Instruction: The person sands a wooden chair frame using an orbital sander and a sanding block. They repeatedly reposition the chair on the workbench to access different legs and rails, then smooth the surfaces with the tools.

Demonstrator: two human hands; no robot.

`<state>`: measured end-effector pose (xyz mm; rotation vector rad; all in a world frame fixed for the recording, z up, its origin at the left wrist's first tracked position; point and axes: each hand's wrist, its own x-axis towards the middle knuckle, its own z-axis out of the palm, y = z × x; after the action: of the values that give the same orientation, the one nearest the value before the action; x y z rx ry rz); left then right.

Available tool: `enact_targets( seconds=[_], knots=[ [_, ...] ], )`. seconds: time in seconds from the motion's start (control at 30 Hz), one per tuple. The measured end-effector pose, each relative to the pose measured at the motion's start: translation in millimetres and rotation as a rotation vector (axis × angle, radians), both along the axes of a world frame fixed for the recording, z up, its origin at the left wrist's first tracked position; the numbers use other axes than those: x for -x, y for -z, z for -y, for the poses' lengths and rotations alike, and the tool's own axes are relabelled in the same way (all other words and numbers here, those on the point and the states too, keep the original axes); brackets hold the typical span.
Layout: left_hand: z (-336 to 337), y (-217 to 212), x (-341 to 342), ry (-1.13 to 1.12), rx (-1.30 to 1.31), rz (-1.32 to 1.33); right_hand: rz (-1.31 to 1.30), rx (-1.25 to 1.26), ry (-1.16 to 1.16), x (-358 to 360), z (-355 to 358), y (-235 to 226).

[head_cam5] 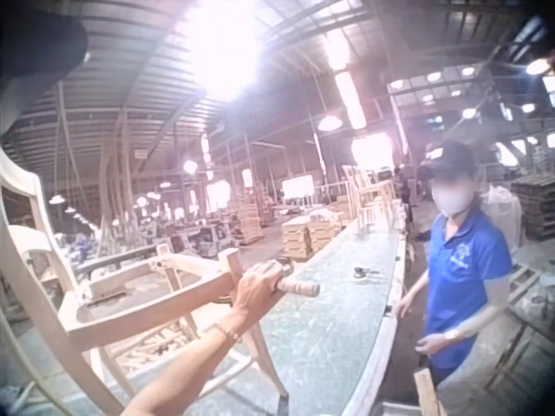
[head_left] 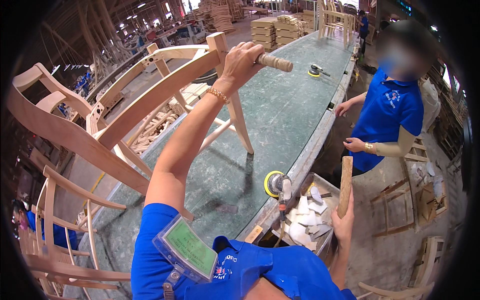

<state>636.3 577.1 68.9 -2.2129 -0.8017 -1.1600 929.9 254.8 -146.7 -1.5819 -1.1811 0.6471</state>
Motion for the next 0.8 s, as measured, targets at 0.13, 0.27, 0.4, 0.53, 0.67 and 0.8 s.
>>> enact_targets(
  seconds=[0.13,0.27,0.4,0.53,0.67,0.8],
  knots=[
    [0,-5,-2,-0.038,0.015,0.083,0.078,-0.001,0.024,0,1,-7],
    [2,-10,-7,-0.065,-0.026,0.092,0.051,0.001,-0.003,-2,-2,-6],
    [0,-12,-5,-0.044,0.014,0.081,0.017,0.011,-0.047,4,-10,-18],
    [-1,-15,-7,-0.031,0.04,0.114,0.068,-0.03,-0.096,11,-22,-28],
    [-2,-23,-10,-0.09,0.111,0.174,0.186,-0.284,-0.028,4,-63,-70],
    [-3,-31,2,-0.165,0.187,0.288,-0.345,-0.831,0.061,23,-132,-159]
  ],
)
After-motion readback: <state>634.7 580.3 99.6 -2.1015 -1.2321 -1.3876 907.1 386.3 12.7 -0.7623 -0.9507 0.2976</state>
